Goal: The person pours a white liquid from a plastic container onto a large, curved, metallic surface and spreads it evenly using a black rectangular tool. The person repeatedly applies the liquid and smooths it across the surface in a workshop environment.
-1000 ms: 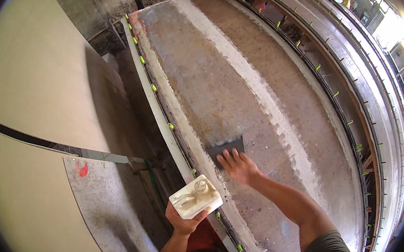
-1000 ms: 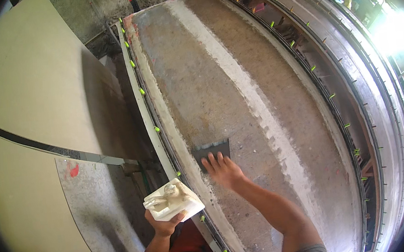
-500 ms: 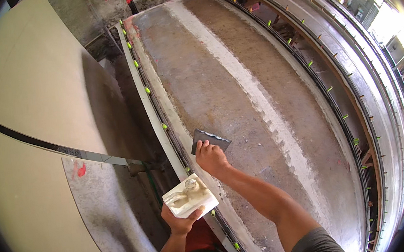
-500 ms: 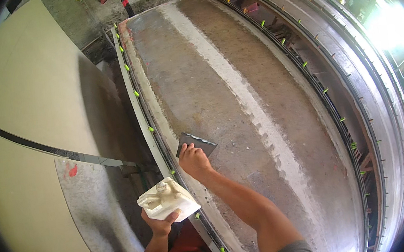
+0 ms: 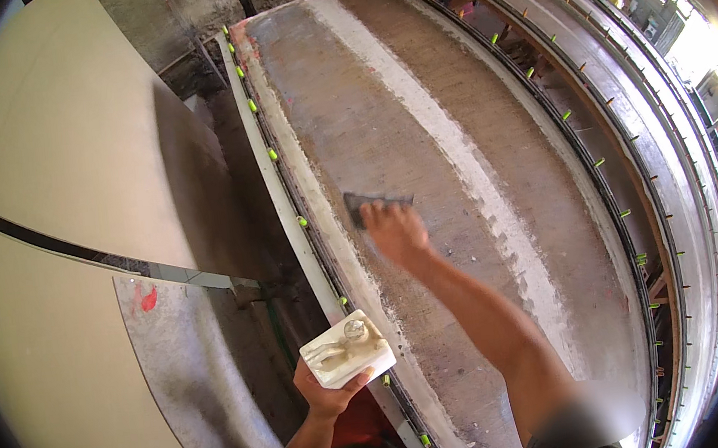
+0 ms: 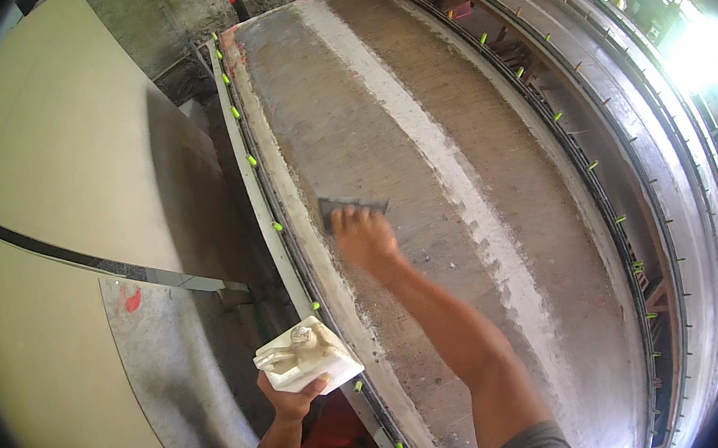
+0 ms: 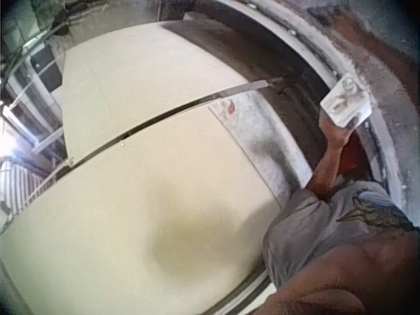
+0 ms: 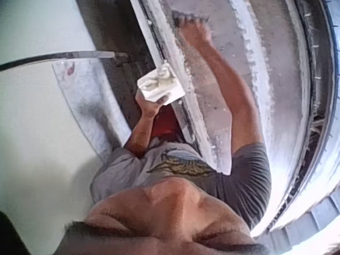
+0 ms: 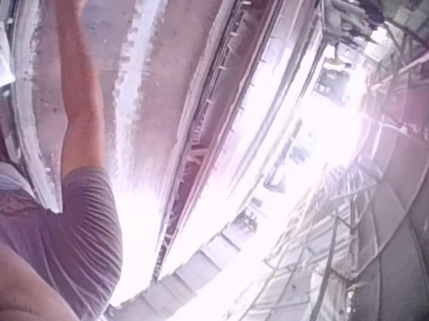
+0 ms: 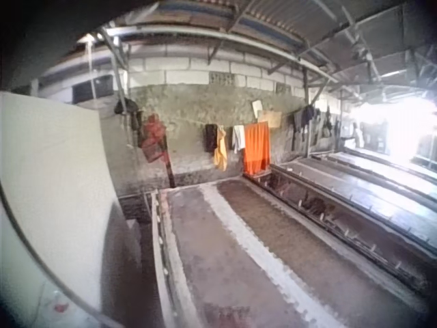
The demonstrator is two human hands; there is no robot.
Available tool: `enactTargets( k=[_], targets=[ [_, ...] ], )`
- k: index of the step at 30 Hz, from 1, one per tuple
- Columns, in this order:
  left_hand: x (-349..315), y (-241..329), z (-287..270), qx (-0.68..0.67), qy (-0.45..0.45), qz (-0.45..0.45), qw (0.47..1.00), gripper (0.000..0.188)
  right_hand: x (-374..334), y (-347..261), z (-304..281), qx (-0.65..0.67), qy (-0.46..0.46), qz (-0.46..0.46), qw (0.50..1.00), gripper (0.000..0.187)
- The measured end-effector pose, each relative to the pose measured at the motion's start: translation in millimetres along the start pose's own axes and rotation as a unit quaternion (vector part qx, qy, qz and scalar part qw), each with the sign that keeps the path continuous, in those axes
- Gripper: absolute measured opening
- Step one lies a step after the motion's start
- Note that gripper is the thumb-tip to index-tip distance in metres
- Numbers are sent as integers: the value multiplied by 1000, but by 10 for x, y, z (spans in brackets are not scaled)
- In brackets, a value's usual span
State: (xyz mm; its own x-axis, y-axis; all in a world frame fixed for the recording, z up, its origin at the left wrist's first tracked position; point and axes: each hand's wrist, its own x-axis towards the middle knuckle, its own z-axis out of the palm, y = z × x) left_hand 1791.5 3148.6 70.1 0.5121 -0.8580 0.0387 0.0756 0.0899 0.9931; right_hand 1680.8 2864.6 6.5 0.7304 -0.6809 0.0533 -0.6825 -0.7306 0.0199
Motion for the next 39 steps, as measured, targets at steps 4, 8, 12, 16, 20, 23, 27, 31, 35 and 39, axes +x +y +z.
enactTargets(
  k=[4, 8, 12, 16, 20, 23, 27, 31, 35, 39],
  targets=[
    [28, -46, -49, 45, -23, 14, 999, 80, -147, 311, 361, -5, -7, -30, 1000, 51],
    [80, 70, -1, 34, -7, 35, 999, 72, -1329, -116, 382, -34, 6, -94, 995, 60],
    [65, 139, 25, 0, 14, 47, 999, 71, -2816, -190, 190, 6, -50, -149, 987, 59],
    [1, 138, 49, 2, 18, 61, 998, 68, -2650, 0, -222, 32, -120, -95, 988, 55],
    [-87, 217, 98, -9, -6, 54, 998, 69, -1667, 316, 98, -62, -58, 140, 987, 51],
    [-117, 253, 168, 1, -27, 70, 997, 72, -1589, -227, 218, -142, -25, 84, 986, 48],
    [-218, 267, 127, -15, -19, 48, 999, 75, -1789, -711, -114, -2, -88, -41, 995, 46],
    [-182, 263, 135, 3, -31, 64, 997, 75, -1512, -169, -151, 22, 37, -20, 999, 50],
    [-112, 263, 166, 2, -29, 74, 997, 76, -1612, -111, 46, 9, -46, -15, 999, 51],
    [-114, 279, 155, 5, -15, 75, 997, 75, -2899, -425, 108, 25, 13, -60, 998, 49]
  ],
)
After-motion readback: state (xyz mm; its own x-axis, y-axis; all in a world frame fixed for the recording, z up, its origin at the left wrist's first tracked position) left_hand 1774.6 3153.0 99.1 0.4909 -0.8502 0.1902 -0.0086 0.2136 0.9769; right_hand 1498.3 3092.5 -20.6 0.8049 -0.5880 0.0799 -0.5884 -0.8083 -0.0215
